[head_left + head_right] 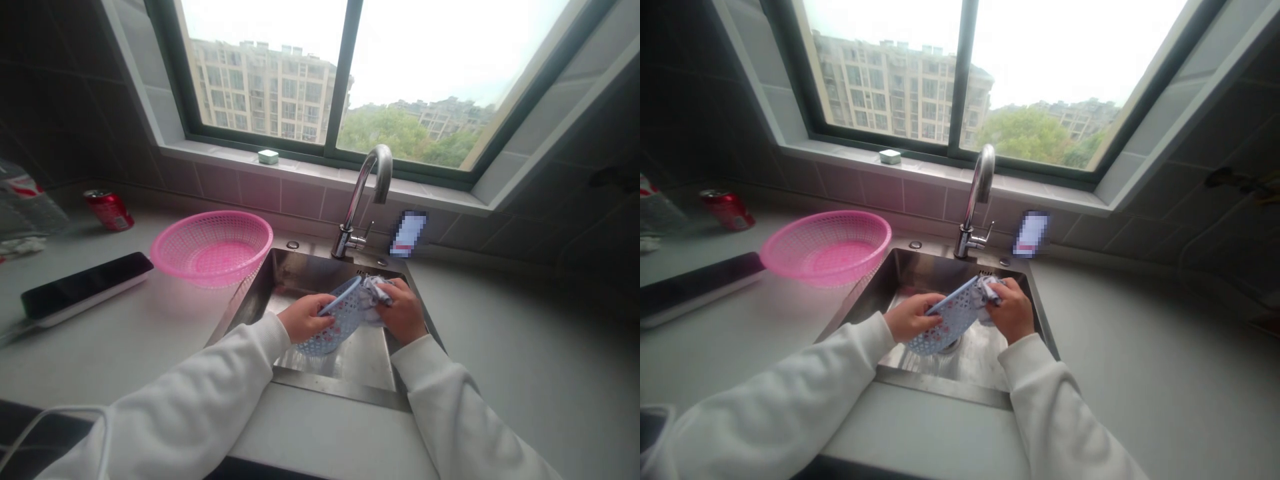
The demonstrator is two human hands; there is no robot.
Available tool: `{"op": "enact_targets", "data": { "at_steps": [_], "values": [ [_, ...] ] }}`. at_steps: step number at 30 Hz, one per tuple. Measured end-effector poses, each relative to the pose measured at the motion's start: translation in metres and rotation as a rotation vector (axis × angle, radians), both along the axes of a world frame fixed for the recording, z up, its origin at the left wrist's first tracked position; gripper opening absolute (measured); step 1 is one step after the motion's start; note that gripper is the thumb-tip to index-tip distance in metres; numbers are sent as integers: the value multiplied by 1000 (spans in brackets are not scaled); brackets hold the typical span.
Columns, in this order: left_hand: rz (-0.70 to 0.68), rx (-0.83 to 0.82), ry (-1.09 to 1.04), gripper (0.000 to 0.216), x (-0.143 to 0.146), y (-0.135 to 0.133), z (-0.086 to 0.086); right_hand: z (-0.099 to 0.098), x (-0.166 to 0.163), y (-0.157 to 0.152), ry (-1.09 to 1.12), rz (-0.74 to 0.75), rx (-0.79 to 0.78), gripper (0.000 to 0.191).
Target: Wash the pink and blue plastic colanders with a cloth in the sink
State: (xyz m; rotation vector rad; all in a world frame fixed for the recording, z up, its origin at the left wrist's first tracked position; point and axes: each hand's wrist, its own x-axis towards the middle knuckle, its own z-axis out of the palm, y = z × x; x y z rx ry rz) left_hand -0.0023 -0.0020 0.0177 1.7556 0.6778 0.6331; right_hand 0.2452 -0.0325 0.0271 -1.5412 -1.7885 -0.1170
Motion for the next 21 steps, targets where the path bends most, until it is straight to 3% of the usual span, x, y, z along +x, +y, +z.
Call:
{"op": "enact_targets", "data": {
  "at_steps": [3,9,11,14,16,21],
  "values": [
    [-19,-43,5,30,0,-1,3,2,9,1,25,-41,19,21],
    [24,275,262,17,-4,10,3,3,-26,-16,14,372,-67,26],
    [70,295,291,13,-6,12,3,1,-23,-14,-10,325,-79,28],
    [190,307,301,9,-6,11,4,-1,-11,-6,6,80,-55,27],
    [274,312,301,13,-4,10,5,-1,-11,-6,25,18,-36,25],
    [333,391,386,32,0,11,2,1,-33,-14,35,332,-69,28]
  ]
}}
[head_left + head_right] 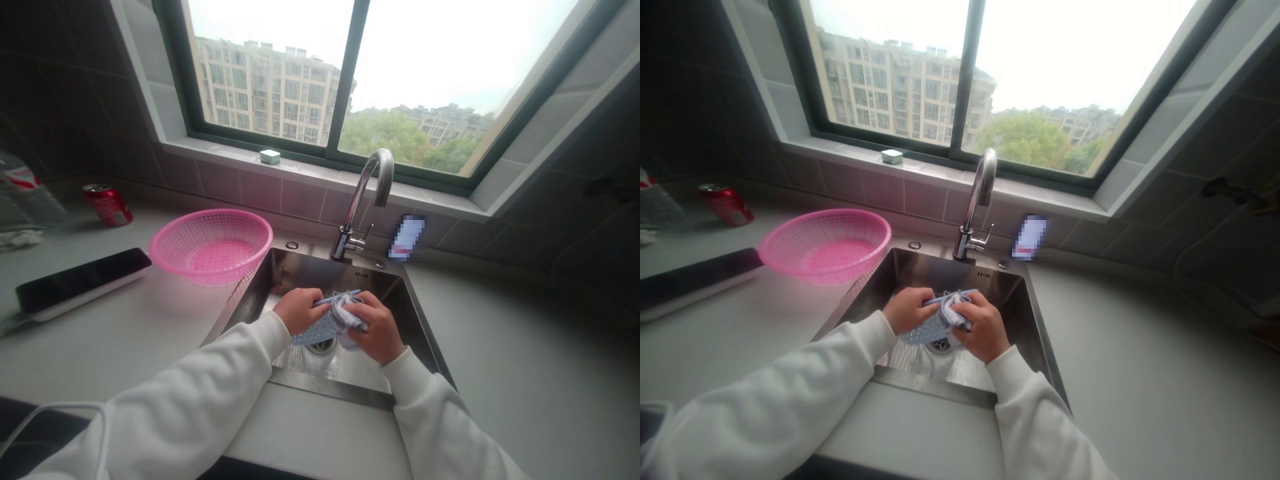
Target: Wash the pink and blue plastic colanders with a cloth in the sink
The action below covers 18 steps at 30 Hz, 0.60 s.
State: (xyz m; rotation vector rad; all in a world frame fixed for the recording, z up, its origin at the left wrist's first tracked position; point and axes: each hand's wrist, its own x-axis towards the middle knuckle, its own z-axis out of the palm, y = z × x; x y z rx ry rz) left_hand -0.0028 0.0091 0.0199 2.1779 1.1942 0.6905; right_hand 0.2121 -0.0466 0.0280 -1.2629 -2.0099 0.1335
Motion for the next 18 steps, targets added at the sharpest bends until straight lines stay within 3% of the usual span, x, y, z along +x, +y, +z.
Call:
{"op": "enact_targets", "data": {
  "at_steps": [2,5,7,9,13,15,18],
  "values": [
    [-10,-8,-4,32,-1,0,0,0,6,5,23,-32,-21,27],
    [-16,-133,-115,34,-2,-1,2,-1,29,15,31,-302,-14,20],
    [-10,-193,-182,35,-1,-3,3,1,37,16,28,-381,1,17],
    [9,-172,-190,35,0,-3,2,2,30,11,47,-311,18,17],
    [2,-108,-135,32,0,-2,-1,2,6,0,89,-17,-4,22],
    [-12,-150,-157,33,-3,-1,-1,0,11,5,103,-43,-21,22],
    [-35,-255,-248,36,-8,1,2,-2,36,18,139,-278,-18,18]
  ]
}}
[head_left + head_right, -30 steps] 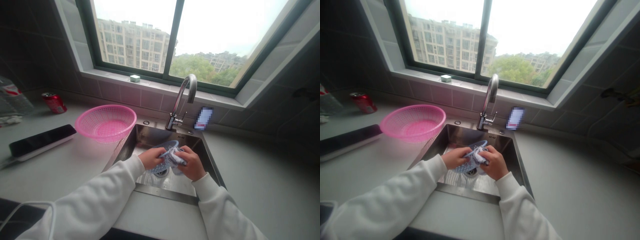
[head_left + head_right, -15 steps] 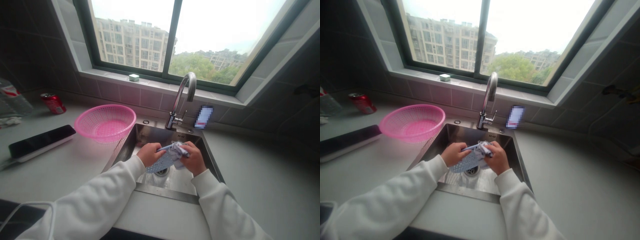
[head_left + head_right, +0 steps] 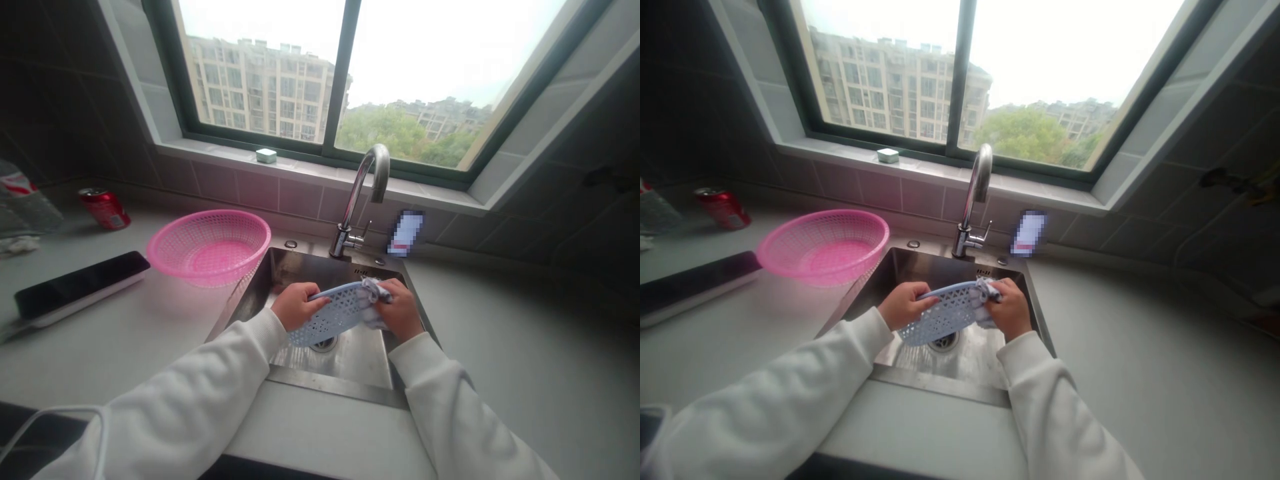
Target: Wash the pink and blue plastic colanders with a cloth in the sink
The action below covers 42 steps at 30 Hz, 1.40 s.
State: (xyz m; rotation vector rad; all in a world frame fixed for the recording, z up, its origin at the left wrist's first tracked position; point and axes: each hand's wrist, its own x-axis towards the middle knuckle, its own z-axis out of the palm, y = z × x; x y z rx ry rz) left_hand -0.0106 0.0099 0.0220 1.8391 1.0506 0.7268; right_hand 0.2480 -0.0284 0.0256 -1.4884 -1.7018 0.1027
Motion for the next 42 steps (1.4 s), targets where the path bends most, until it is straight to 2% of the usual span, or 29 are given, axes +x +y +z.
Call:
{"op": "enact_targets", "data": {
  "at_steps": [2,3,8,10,12,15,17,19,22,26,28,29,34,36,40,42],
  "values": [
    [-5,-22,-55,38,-2,2,1,2,10,3,41,-88,12,16],
    [4,-12,-69,39,-2,2,2,4,10,1,62,-83,24,14],
    [87,194,48,36,6,2,-2,11,-27,-16,116,238,35,14],
    [89,222,76,36,8,2,-4,9,-31,-16,106,262,23,16],
    [88,150,33,39,6,3,-5,4,-19,-9,74,134,17,16],
    [102,14,-139,43,2,5,-5,-9,13,5,16,-134,-16,15],
    [126,31,-223,42,-1,7,-5,-16,29,12,38,-229,-32,16],
    [135,126,-188,37,-3,8,-3,-19,31,14,79,-251,-41,16],
    [121,251,31,27,-4,7,1,-16,15,10,143,-175,-2,15],
    [109,280,172,20,-3,3,7,-8,-14,-2,170,128,70,15],
    [113,284,188,20,-2,1,8,-7,-16,-4,128,215,64,17],
    [119,285,194,22,-3,0,8,-7,-13,-3,104,203,58,17],
    [142,232,68,43,-4,4,3,-6,5,4,76,-78,56,17],
    [151,215,39,44,-3,5,0,-2,-1,-1,95,-15,55,16],
    [120,187,86,40,0,4,-4,3,-20,-12,138,295,22,15],
    [102,175,72,40,0,4,-4,1,-17,-10,134,287,6,16]
  ]
}}
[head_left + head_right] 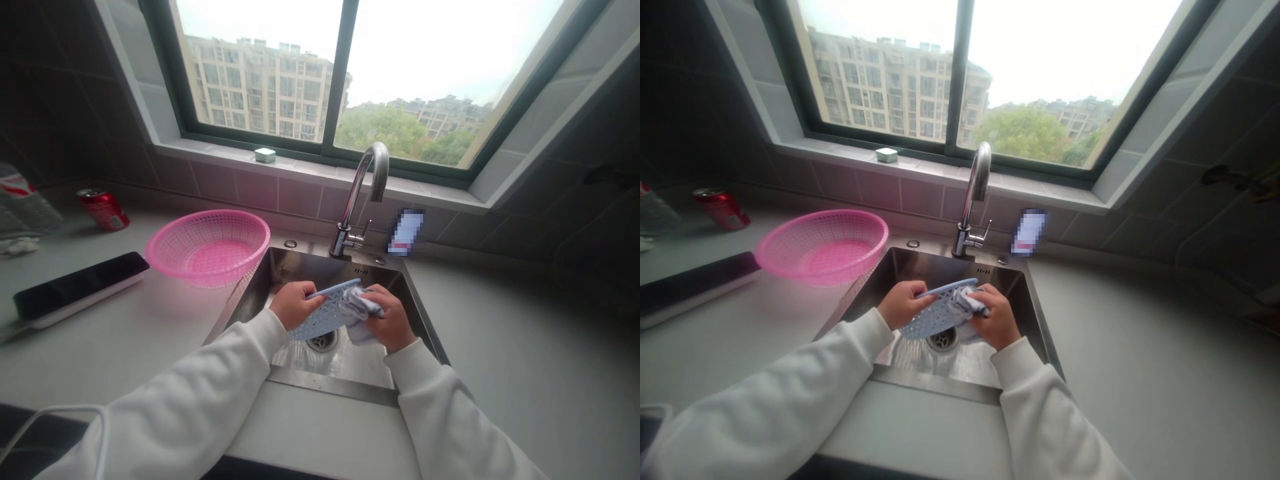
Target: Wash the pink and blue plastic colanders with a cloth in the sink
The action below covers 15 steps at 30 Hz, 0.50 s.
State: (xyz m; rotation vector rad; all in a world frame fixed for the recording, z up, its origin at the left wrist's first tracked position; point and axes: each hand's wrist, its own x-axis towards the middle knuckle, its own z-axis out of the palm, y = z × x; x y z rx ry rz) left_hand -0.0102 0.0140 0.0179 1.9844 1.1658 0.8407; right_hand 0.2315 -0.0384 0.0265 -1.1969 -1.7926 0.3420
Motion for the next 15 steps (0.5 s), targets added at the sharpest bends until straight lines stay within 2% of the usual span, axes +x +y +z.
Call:
{"op": "enact_targets", "data": {
  "at_steps": [3,5,11,13,15],
  "values": [
    [-18,-31,-94,43,-2,1,1,-3,19,8,-29,-245,-13,14],
    [-15,-60,-160,44,-3,3,2,-2,26,10,-47,-326,6,13],
    [38,-61,-173,44,-5,5,1,7,0,-5,-28,-79,108,17],
    [25,-55,-161,44,-5,4,2,6,1,-3,-38,-83,75,17],
    [13,-59,-166,45,-4,3,3,2,13,4,-64,-194,22,16]
  ]
}}
